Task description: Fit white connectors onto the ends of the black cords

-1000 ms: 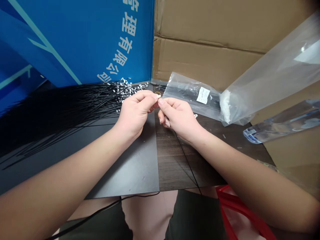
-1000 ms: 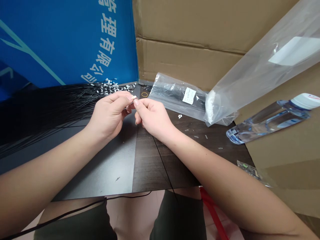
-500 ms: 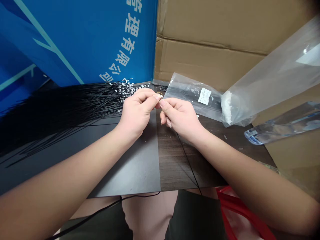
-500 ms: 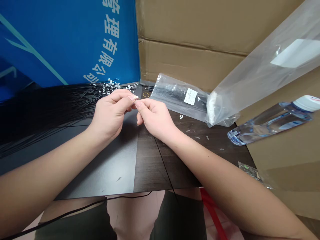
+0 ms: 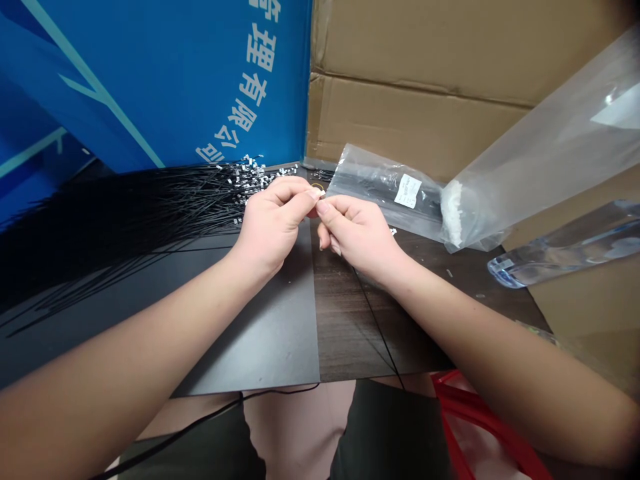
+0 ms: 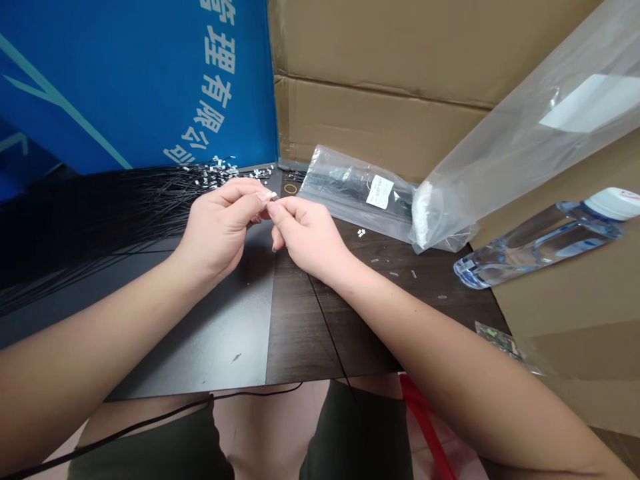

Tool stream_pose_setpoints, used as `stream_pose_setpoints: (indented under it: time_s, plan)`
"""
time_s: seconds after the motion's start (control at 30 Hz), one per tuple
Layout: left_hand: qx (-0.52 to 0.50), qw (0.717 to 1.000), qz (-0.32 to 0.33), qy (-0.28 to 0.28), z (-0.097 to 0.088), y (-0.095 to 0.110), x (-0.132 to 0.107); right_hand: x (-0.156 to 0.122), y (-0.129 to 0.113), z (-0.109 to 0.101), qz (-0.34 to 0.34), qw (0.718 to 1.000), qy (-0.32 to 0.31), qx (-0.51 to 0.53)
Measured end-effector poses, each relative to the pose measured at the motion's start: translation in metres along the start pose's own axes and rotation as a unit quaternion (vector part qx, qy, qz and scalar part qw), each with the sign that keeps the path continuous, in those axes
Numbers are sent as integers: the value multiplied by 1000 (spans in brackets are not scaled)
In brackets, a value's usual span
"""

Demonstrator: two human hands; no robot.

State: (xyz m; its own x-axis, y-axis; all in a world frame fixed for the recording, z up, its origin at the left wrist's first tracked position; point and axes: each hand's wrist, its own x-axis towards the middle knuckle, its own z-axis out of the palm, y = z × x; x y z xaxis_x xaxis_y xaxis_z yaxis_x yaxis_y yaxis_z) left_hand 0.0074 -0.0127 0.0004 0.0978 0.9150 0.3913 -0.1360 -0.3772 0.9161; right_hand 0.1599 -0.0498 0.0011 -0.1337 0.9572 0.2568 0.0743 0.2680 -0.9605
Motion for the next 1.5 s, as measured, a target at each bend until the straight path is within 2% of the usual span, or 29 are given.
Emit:
stream_pose_setpoints:
  time_s: [0.37, 0.57, 0.67, 0.93, 1.07, 1.13, 1.2, 1.33, 1.5]
  plan:
    - [8, 1000, -14, 4, -1, 2, 1, -2, -2, 1, 20, 1000, -4, 0]
    - [14, 999, -49, 9, -6, 2, 5, 4, -3, -13, 52, 998, -20, -11]
    - [17, 999, -42, 5, -8, 1, 7, 5, -5, -18, 64, 998, -23, -13]
    - [27, 999, -27, -17, -6, 0, 5, 3, -2, -6, 60, 998, -5, 9]
    - [29, 999, -40, -7, -7, 0, 6, 4, -2, -8, 68, 998, 0, -12]
    - [29, 998, -56, -13, -9, 0, 7, 5, -1, -14, 44, 997, 30, -59]
    - [34, 996, -75, -36, -10, 0, 8, 7, 1, -22, -18, 990, 54, -131]
    - [33, 992, -99, -73, -12, -2, 9, 8, 1, -35, -145, 951, 22, -271]
    - [31, 989, -110, -89, -11, 0, 7, 8, -2, -37, -181, 926, 3, -332]
